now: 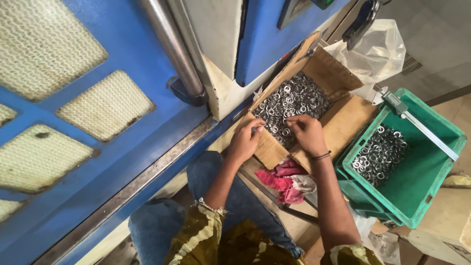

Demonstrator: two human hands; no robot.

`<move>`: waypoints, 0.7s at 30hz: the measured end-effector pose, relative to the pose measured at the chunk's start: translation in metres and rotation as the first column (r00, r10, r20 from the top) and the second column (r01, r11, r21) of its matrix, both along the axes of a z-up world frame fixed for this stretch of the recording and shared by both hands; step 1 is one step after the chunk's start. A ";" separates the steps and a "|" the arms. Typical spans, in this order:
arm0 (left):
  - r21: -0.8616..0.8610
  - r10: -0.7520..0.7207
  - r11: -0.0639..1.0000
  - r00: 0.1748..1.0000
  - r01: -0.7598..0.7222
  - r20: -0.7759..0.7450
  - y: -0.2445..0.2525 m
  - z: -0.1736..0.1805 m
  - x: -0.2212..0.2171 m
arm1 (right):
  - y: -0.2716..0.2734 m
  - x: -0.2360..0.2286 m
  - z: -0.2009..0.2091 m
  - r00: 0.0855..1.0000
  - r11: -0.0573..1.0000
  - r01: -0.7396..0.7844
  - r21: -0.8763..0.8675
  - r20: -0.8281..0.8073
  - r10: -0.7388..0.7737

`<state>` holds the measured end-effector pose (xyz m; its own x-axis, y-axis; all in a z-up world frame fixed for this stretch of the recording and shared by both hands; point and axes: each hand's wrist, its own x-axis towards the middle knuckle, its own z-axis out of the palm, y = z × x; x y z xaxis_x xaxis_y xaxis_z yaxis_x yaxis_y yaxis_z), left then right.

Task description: The person sits on the floor and repeatedly picks up small metal rings and cylindrical rods, inserts the rings onto the rods, and places the assembled pieces into a cardboard box. The person occasionally wipes the rods with a pink cloth and opens the machine door to place parts inside.

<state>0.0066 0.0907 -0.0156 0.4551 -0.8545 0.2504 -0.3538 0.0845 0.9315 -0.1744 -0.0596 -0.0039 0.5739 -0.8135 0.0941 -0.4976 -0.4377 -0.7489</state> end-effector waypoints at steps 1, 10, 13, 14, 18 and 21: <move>-0.051 0.004 0.999 1.000 -0.003 0.019 0.001 0.002 0.000 | -0.002 -0.003 -0.002 0.998 0.999 -0.004 0.043 0.056 0.002; 0.296 0.023 0.955 0.997 -0.001 -0.069 0.004 0.013 -0.001 | -0.017 -0.013 -0.024 0.962 0.989 -0.139 0.051 0.246 0.122; 0.135 0.021 0.991 0.999 -0.015 -0.039 0.003 0.010 -0.002 | -0.017 -0.012 -0.022 0.969 0.971 -0.087 0.224 0.245 0.030; 0.096 0.025 0.995 1.000 -0.024 -0.019 0.003 0.008 -0.002 | -0.016 -0.012 -0.022 0.967 0.968 -0.077 0.240 0.255 0.014; -0.019 0.033 0.999 0.999 -0.032 0.039 0.003 0.001 -0.003 | -0.015 -0.015 -0.020 0.973 0.988 -0.066 0.137 0.230 0.033; 0.084 0.028 0.996 0.998 -0.032 0.048 0.003 0.001 -0.002 | -0.016 -0.016 -0.018 0.981 0.996 -0.085 0.005 0.175 0.083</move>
<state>0.0043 0.0938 -0.0143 0.4705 -0.8596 0.1993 -0.3987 -0.0056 0.9171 -0.1900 -0.0758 -0.0219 0.6161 -0.7646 0.1891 -0.3204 -0.4626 -0.8266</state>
